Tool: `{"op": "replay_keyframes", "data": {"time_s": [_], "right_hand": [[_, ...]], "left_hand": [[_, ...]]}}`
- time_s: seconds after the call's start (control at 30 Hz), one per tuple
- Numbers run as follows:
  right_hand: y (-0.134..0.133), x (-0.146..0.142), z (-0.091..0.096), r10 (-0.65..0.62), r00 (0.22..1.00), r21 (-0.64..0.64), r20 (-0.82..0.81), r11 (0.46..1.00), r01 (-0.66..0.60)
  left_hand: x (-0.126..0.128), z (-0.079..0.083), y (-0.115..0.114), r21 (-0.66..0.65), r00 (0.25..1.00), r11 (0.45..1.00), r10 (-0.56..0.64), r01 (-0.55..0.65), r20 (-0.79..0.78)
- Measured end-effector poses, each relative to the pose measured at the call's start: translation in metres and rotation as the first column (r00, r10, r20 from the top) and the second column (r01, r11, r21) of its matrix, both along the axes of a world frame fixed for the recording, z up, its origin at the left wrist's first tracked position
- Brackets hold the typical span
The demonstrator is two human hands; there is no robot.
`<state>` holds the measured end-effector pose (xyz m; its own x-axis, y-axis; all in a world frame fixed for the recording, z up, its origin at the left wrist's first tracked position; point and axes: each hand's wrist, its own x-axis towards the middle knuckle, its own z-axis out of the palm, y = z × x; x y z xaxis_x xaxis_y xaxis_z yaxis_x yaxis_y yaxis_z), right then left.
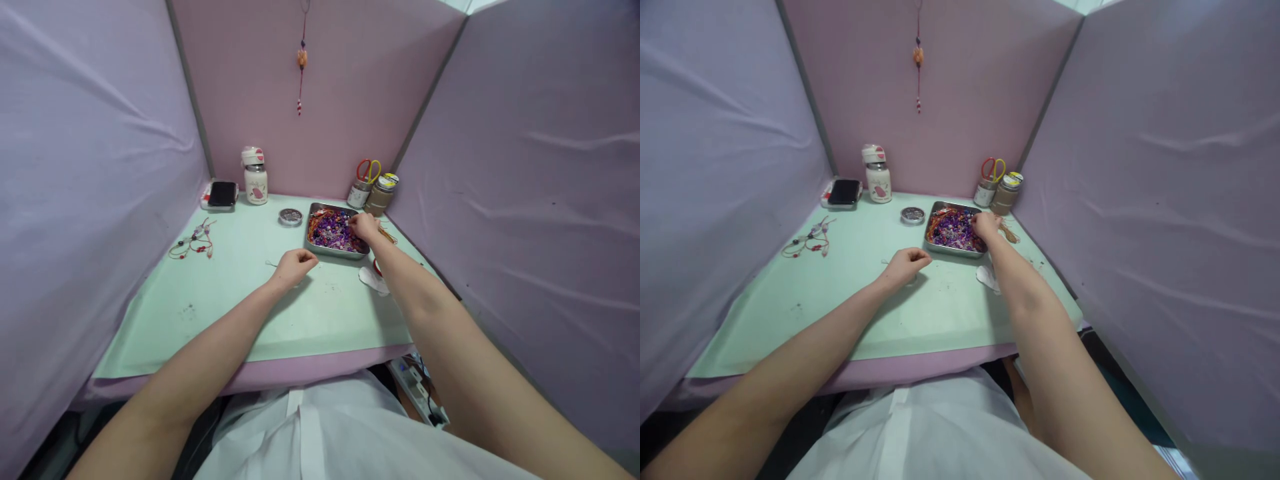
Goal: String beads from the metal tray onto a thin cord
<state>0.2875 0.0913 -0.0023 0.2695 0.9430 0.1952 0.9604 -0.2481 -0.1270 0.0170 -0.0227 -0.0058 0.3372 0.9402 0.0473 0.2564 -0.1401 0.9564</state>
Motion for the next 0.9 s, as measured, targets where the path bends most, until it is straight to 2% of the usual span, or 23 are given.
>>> {"op": "replay_keyframes", "data": {"time_s": [0.3, 0.7, 0.8, 0.9], "right_hand": [[0.002, -0.014, -0.001, -0.042, 0.996, -0.058, 0.08, 0.997, 0.047], [0.017, -0.023, 0.001, -0.109, 0.992, -0.1, 0.067, 0.988, 0.115], [0.015, -0.024, 0.002, -0.104, 0.993, -0.092, 0.062, 0.99, 0.109], [0.008, -0.024, 0.003, -0.099, 0.994, -0.006, 0.037, 0.995, 0.099]], "left_hand": [[0.001, -0.004, 0.002, 0.007, 1.0, 1.0, 0.006, -0.006, -0.003], [-0.001, -0.004, 0.002, -0.007, 1.0, 1.0, 0.0, 0.0, 0.001], [-0.001, -0.003, 0.002, -0.001, 1.0, 1.0, 0.0, 0.0, 0.002], [-0.001, -0.002, 0.003, -0.007, 1.0, 1.0, 0.004, -0.004, 0.005]]}}
